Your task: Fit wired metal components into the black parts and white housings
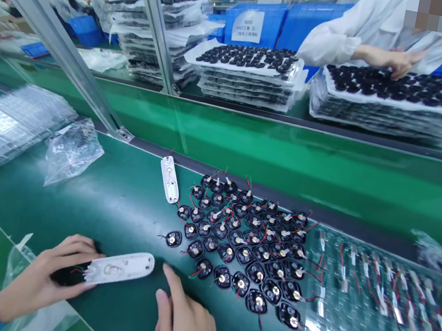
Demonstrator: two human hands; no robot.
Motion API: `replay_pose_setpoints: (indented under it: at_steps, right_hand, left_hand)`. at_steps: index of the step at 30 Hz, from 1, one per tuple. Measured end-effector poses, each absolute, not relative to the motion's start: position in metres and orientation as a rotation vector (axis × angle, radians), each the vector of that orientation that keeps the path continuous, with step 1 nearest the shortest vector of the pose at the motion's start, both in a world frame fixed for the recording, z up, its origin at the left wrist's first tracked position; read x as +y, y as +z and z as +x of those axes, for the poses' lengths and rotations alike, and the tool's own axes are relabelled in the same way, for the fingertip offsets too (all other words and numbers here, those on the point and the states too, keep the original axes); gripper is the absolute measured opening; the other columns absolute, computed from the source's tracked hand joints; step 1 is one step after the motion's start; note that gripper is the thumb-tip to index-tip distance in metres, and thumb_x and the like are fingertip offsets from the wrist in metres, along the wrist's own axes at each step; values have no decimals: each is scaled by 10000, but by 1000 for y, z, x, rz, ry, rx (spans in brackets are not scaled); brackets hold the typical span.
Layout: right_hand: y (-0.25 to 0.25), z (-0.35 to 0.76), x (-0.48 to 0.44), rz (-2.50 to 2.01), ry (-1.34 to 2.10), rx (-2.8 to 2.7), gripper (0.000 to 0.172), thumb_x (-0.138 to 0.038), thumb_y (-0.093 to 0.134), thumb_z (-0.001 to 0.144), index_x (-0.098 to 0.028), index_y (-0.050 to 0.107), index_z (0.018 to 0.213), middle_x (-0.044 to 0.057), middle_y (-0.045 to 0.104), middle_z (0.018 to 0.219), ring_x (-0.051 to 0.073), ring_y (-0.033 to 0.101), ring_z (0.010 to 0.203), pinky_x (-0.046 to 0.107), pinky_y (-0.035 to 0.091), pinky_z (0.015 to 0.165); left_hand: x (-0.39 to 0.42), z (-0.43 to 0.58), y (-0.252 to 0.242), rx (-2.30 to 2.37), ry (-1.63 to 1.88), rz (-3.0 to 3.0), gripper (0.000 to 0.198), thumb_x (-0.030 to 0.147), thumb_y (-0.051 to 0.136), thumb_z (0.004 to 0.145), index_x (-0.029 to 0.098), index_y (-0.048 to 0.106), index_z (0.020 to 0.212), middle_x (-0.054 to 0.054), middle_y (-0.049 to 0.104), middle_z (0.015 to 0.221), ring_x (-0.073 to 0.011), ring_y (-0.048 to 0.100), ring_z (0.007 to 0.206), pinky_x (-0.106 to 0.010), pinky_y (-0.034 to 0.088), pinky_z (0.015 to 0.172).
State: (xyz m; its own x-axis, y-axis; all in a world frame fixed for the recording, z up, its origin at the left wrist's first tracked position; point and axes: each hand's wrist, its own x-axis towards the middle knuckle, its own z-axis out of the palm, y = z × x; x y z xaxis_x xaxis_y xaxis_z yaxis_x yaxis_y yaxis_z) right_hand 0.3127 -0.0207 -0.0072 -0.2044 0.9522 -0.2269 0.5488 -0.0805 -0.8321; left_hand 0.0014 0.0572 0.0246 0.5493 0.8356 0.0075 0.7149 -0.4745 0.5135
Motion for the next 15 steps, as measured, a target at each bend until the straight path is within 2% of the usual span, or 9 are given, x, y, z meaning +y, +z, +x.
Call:
replay_pose_setpoints:
  at_steps: [4, 6, 9, 13, 15]
  right_hand:
    - [-20, 301, -6, -1663, 775, -1855, 457, -349, 384, 1053, -269, 410, 1501, -85, 690, 695, 136, 679, 557, 216, 463, 489]
    - [-29, 297, -4, -1665, 674, -1848, 425, -344, 403, 1047, -279, 444, 1465, -96, 685, 686, 134, 675, 532, 222, 443, 458]
    - [-40, 291, -4, -1689, 545, -1806, 364, -400, 321, 1072, -289, 604, 1272, -74, 673, 656, 146, 685, 535, 234, 453, 484]
    - [-49, 284, -4, -1705, 419, -1739, 516, -463, 204, 1082, -275, 684, 1054, -52, 617, 577, 138, 662, 491, 223, 454, 507]
    - [-52, 282, -3, -1698, 390, -1721, 547, -464, 188, 1082, -277, 689, 968, -53, 603, 561, 126, 644, 472, 213, 448, 501]
  left_hand:
    - [71, -26, 22, 1407, 442, 2372, 197, 371, 743, 848, 239, 764, 993, -64, 749, 996, -263, 675, 960, -310, 594, 784]
    - [82, -34, 23, 1440, 465, 2415, 216, 405, 761, 826, 237, 764, 962, -56, 752, 977, -257, 683, 948, -285, 593, 758]
    - [108, -30, 34, 1442, 536, 2491, 225, 418, 753, 826, 238, 758, 962, -41, 749, 963, -252, 671, 956, -295, 580, 784]
    - [185, 10, 60, 1336, 507, 2622, 247, 402, 684, 875, 219, 749, 1029, -48, 730, 1019, -237, 650, 965, -334, 552, 850]
    - [240, 42, 65, 1284, 512, 2648, 312, 440, 684, 851, 203, 754, 1042, -50, 730, 983, -241, 638, 977, -348, 532, 893]
